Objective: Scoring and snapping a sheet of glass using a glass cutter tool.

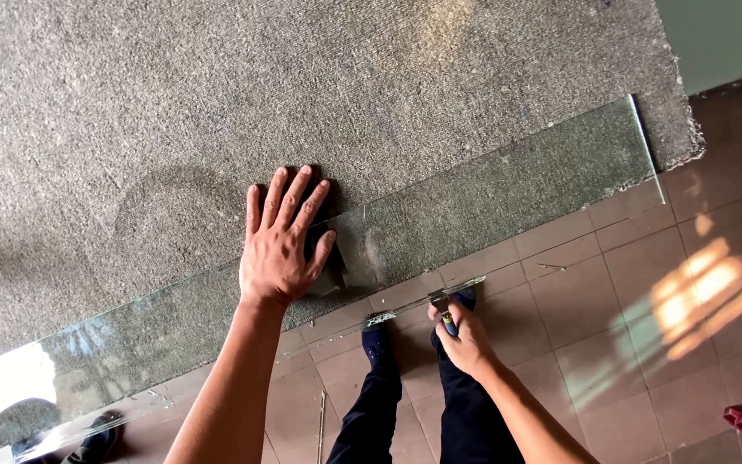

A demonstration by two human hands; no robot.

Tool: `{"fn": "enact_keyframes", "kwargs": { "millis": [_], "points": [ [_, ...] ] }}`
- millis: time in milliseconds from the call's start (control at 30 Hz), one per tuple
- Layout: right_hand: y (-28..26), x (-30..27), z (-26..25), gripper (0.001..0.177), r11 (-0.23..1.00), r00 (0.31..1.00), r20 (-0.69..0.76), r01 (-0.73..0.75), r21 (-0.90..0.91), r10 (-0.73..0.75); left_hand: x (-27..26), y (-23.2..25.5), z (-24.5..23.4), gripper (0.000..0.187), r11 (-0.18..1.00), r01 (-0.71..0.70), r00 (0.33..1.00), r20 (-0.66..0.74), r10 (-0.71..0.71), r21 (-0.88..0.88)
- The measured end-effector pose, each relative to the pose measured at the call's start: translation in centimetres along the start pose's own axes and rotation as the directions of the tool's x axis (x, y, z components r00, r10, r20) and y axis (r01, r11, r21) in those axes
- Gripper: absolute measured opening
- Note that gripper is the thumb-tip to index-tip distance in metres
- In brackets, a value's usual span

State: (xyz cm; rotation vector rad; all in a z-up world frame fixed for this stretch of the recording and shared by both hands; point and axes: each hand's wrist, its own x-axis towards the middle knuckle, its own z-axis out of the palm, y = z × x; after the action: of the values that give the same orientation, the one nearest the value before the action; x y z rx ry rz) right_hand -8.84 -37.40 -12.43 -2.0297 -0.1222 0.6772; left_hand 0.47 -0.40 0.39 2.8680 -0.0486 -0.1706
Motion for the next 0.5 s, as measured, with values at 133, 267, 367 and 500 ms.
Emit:
{"fn": "enact_keyframes", "kwargs": {
  "millis": [133, 267, 367, 500],
  "points": [
    [-1.3, 2.4, 0.0, 0.004, 0.995, 0.993, -0.113, 0.004, -0.104, -0.016, 0.0, -0.1, 0.2, 0.074, 1.000, -0.002, 1.000, -0.005, 0.002, 0.000],
    [-1.1, 5.2, 0.5, 0.014, 0.994, 0.982, -0.159, 0.099, -0.055, -0.106, 0.0, -0.1, 0.1, 0.074, 1.000, 0.002, 1.000, -0.003, -0.002, -0.005],
    [-0.2, 5.5, 0.6, 0.016, 0.992, 0.982, -0.153, 0.104, -0.076, -0.114, -0.1, 0.0, -0.1, 0.074, 1.000, 0.005, 1.000, 0.004, -0.005, -0.010],
    [-3.0, 3.3, -0.5, 0.012, 0.978, 0.999, -0.019, -0.042, -0.203, 0.039, 0.0, 0.0, 0.0, 0.073, 1.000, 0.007, 1.000, 0.010, -0.006, -0.010]
  ]
}}
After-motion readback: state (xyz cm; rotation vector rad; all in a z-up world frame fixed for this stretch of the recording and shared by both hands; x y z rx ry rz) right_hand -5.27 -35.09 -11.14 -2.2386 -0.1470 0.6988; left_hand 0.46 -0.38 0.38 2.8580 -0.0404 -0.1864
